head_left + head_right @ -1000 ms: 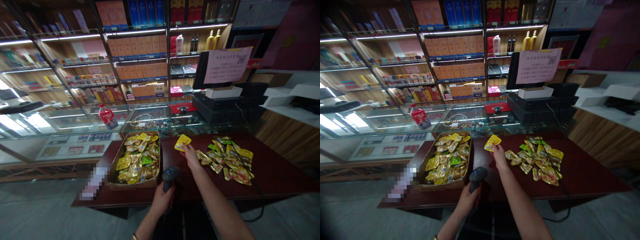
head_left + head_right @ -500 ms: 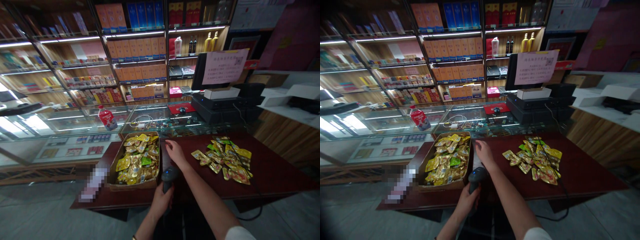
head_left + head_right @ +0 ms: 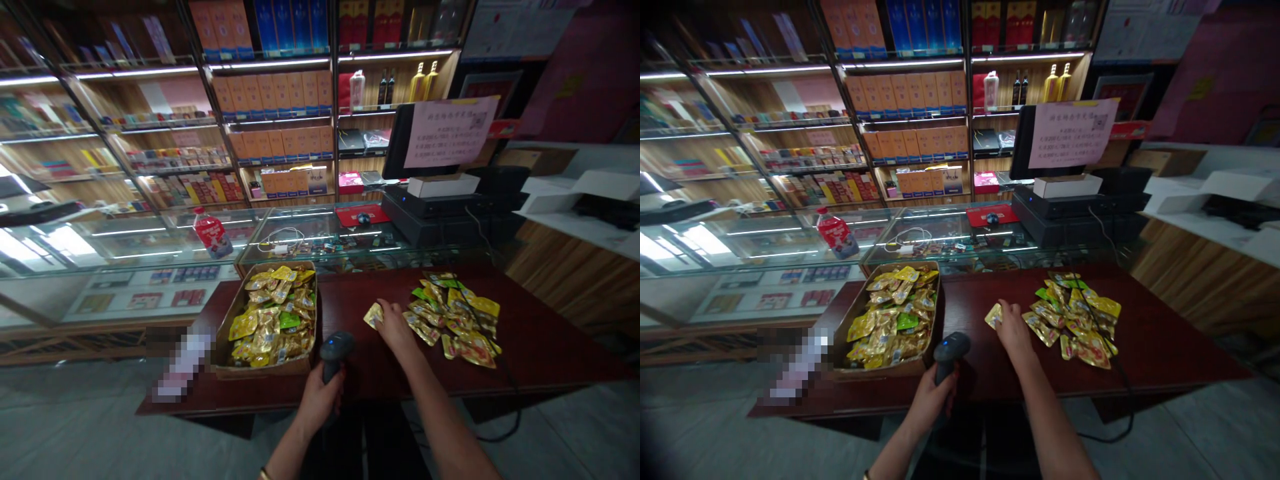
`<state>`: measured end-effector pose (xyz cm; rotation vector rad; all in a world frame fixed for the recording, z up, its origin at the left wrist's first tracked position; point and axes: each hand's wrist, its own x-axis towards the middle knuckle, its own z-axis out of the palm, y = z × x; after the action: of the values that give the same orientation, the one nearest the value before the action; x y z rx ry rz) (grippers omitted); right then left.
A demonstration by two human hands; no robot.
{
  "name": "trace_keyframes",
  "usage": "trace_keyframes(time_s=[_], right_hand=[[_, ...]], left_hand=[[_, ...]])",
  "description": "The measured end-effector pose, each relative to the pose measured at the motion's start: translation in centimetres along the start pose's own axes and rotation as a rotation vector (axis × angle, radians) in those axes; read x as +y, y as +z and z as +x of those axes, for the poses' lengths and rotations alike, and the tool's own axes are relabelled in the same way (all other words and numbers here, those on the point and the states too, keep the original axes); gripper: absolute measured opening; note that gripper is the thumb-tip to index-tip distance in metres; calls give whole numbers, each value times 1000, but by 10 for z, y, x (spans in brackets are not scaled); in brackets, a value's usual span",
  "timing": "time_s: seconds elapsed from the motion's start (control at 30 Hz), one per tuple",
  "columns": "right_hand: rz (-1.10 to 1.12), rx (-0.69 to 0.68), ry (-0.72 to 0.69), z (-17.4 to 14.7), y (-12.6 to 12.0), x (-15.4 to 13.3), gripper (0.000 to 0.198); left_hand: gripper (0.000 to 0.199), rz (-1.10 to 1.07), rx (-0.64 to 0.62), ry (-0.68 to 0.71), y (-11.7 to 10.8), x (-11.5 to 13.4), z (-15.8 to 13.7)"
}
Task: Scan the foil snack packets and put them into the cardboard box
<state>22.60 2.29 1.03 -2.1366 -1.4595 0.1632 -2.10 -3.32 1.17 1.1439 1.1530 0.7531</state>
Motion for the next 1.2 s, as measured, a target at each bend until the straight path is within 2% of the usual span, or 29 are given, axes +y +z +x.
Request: trace_keyframes(time_s=[0.07,0.13,0.2,0.27,0.43,0.63,0.77,0.97,1.2], right_hand=[[275,59,-51,-11,15,-5,42],[561,136,-33,-25,29,-9,40],[778,188,35,-38,39,-13,52],[863,213,79,-44,42,-14,62],[736,229,-36,-41,40,-10,48],[674,215,-147,-45,40,-12,59],[651,212,-204,-48,36,-17,58],[653,215,-239,-49,32,-18,53],[626,207,-208,-49,33,-19,51]], left_hand=[[52,-2,0,3,0,1,-1],[52,-7,-2,1,0,1,-1],[52,-18,-4,0,-1,2,-1],[54,-28,-7,4,-2,3,-1],[54,-29,-18,23,-4,2,-1],[50,-24,-5,44,-4,-1,1],[48,-45,-15,58,-4,-2,1],[49,-88,8,58,-4,3,-4],[47,-110,15,69,-1,5,-5]])
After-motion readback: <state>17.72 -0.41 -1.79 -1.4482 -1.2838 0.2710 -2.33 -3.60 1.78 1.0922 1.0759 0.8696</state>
